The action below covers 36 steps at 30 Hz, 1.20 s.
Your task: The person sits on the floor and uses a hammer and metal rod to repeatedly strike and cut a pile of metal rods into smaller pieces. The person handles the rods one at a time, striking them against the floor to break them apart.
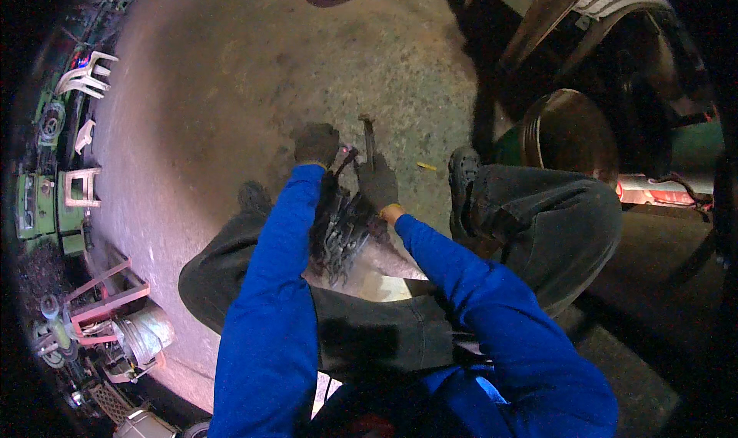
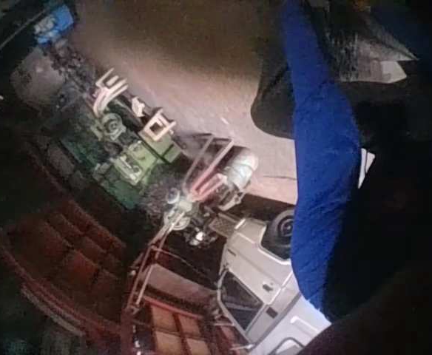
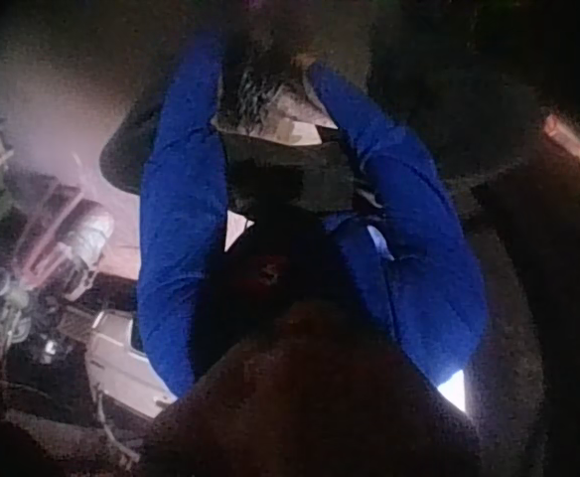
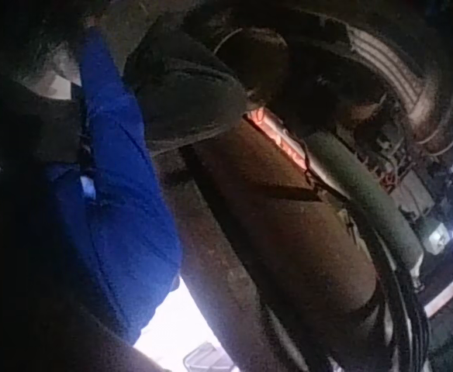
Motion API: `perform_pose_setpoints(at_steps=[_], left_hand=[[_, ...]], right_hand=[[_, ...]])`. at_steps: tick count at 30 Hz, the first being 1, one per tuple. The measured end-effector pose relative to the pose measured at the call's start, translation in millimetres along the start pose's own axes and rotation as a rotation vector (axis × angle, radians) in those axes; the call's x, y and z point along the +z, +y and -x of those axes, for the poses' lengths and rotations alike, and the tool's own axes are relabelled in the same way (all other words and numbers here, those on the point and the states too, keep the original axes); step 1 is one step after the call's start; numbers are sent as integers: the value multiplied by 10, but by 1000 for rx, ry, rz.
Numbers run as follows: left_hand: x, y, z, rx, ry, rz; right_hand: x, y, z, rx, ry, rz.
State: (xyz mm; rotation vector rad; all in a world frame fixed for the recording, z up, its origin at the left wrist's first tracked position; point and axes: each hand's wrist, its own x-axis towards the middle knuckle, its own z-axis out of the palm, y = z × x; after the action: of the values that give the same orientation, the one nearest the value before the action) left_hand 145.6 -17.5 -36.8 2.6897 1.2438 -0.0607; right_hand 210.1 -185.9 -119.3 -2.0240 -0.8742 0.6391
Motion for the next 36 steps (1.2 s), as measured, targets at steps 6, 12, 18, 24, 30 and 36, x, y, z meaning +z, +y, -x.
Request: perform_pose_setpoints(at_steps=[6,12,18,24,30,36], left_hand=[[51,-212,15,-142,-98,54],[43,-136,-28,-108,-101,57],[-24,-162,-11,-116,-91,-30],[-114,1,83,-157,-91,4],[79,-220,-46,-65,-58,-101],[-18,-244,60,-226,-71,11]], right_hand=[[-183,-291,65,229,-271,-9],[-213,-284,66,220,-65,-110],[-160,-132,22,143,-284,29],[-285,-415,43,200,-170,-89],[-32,-38,-67,233,-267,54],[-147,139,119,169,-266,76]])
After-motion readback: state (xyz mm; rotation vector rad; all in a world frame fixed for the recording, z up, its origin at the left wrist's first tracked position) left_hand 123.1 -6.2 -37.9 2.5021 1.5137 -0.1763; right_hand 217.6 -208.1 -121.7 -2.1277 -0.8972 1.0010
